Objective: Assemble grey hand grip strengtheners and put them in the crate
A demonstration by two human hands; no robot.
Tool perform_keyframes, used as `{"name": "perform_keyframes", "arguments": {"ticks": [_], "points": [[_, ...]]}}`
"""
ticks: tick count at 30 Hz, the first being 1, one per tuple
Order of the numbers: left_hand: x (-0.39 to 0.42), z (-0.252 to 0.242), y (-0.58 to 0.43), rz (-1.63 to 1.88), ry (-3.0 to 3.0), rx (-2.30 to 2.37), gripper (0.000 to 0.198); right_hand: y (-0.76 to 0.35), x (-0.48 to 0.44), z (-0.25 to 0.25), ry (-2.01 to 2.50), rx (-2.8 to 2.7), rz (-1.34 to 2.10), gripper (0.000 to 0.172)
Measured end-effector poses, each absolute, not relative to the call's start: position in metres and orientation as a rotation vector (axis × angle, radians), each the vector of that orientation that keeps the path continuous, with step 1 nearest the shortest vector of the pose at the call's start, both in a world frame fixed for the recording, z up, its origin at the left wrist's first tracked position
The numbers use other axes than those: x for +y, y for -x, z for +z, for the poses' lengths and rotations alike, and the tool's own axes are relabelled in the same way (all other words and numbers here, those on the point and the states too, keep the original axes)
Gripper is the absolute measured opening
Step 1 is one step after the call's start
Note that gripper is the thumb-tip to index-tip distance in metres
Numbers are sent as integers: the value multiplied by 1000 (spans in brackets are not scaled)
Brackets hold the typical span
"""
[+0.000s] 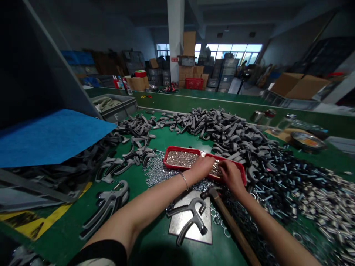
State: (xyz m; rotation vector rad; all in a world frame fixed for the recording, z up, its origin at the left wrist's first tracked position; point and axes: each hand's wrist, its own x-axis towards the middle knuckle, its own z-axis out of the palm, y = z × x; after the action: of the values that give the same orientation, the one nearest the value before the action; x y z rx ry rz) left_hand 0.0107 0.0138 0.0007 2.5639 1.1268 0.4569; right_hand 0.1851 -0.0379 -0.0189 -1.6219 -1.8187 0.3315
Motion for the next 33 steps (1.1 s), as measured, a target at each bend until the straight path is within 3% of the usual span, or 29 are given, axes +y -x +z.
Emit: {"name": "perform_keyframes", "arguments": {"ticks": [3,9,16,22,33], "points": [[-11,3,18,594,-2464,1118,19,-178,-78,-11,1510,-1726,469,25],[-83,-8,76,796,-1829,1113,17,-136,-158,-30,1521,-1541,1100,28],[-123,-22,123,820,-1668,1213,28,-120,-154,-39,1618,-1671,851,23],[-138,-26,138,876,-1302,1250,21,-119,-155,-40,1717,-1880,667,24],[-136,-51,84,797,-2057,1295,16,-115,-158,-41,1830,-2249,311,16]]}}
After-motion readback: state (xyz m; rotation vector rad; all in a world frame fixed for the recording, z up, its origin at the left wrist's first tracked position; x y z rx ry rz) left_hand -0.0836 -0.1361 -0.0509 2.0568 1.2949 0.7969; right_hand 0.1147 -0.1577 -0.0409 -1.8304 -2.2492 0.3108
